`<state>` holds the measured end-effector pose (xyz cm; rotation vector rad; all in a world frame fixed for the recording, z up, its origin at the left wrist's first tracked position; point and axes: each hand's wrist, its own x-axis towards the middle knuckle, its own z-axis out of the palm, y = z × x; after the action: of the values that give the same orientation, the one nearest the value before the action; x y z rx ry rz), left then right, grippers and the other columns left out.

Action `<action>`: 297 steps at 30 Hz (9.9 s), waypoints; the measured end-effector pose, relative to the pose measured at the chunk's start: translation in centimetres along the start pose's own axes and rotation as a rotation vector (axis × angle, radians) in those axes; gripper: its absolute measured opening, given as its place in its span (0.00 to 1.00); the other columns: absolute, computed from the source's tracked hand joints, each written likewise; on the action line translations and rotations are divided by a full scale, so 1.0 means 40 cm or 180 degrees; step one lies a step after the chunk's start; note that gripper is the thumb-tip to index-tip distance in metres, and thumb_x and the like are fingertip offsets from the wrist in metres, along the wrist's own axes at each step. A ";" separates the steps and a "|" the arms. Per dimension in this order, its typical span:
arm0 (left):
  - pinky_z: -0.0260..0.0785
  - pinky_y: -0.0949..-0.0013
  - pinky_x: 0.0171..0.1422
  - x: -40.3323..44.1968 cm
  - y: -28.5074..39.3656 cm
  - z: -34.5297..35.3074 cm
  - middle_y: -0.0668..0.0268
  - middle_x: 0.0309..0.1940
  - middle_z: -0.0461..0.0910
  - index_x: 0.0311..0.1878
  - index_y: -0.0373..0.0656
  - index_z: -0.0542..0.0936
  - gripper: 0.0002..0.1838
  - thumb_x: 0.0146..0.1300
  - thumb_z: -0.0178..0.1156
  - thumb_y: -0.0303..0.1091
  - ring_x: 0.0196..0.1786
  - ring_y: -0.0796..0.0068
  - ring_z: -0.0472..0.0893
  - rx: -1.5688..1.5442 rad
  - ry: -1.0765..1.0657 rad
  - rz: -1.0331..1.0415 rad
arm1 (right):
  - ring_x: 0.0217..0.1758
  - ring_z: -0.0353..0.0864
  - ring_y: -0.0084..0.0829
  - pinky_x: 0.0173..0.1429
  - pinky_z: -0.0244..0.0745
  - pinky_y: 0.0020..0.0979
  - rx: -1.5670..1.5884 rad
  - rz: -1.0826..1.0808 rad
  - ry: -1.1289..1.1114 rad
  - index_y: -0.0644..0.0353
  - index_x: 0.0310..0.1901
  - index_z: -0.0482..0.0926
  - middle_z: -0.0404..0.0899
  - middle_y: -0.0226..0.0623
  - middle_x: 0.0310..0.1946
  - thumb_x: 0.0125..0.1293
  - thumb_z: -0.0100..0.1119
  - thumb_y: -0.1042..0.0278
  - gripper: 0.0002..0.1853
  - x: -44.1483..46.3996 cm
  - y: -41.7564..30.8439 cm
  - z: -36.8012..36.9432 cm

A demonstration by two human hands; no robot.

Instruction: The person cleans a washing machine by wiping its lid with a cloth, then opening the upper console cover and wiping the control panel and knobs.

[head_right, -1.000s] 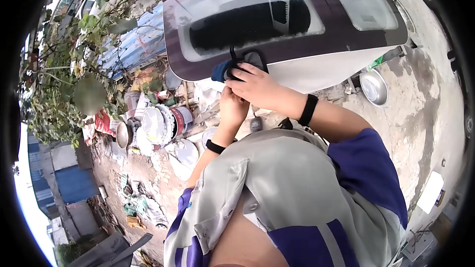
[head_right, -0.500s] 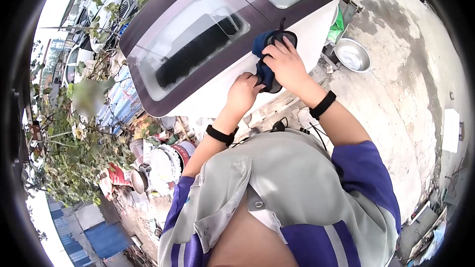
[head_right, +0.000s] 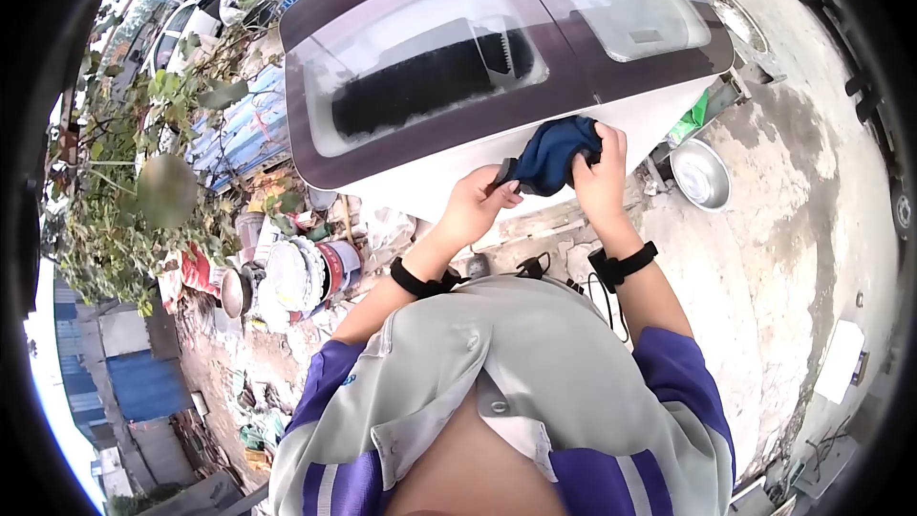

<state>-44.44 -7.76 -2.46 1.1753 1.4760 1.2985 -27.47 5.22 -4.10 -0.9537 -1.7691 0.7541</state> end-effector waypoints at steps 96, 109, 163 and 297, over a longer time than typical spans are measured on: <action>0.64 0.49 0.59 -0.072 -0.117 -0.805 0.39 0.49 0.70 0.55 0.29 0.65 0.23 0.76 0.44 0.45 0.53 0.37 0.71 -0.0016 0.1478 0.1405 | 0.58 0.70 0.54 0.61 0.68 0.45 -0.1561 -0.1168 -0.1832 0.62 0.70 0.60 0.66 0.53 0.57 0.56 0.65 0.74 0.39 -0.089 -0.733 0.774; 0.69 0.51 0.53 0.085 -0.114 -0.960 0.42 0.43 0.77 0.49 0.35 0.70 0.25 0.75 0.45 0.52 0.48 0.40 0.76 0.0439 0.1122 0.0839 | 0.60 0.72 0.63 0.60 0.74 0.43 -0.2552 -0.1142 -0.3028 0.63 0.72 0.57 0.57 0.75 0.65 0.62 0.65 0.61 0.40 0.026 -0.803 0.840; 0.67 0.56 0.60 0.370 -0.092 -1.081 0.38 0.50 0.77 0.52 0.30 0.72 0.27 0.72 0.50 0.51 0.56 0.42 0.76 -0.0184 0.1433 0.0685 | 0.75 0.59 0.53 0.75 0.57 0.40 -0.1581 -0.1424 -0.3545 0.51 0.72 0.60 0.57 0.53 0.73 0.67 0.62 0.63 0.34 0.402 -0.659 0.949; 0.63 0.63 0.65 -0.211 -0.072 -0.405 0.51 0.56 0.71 0.66 0.34 0.60 0.22 0.71 0.42 0.27 0.57 0.61 0.73 -0.0005 0.2534 0.0926 | 0.56 0.75 0.51 0.59 0.72 0.43 0.0068 -0.2214 -0.2434 0.60 0.47 0.71 0.75 0.46 0.60 0.57 0.49 0.85 0.15 -0.037 -0.485 0.540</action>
<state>-58.58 -19.65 -3.24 0.9260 1.8820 2.1271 -52.49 -7.47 3.49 0.0520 -2.5251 0.7050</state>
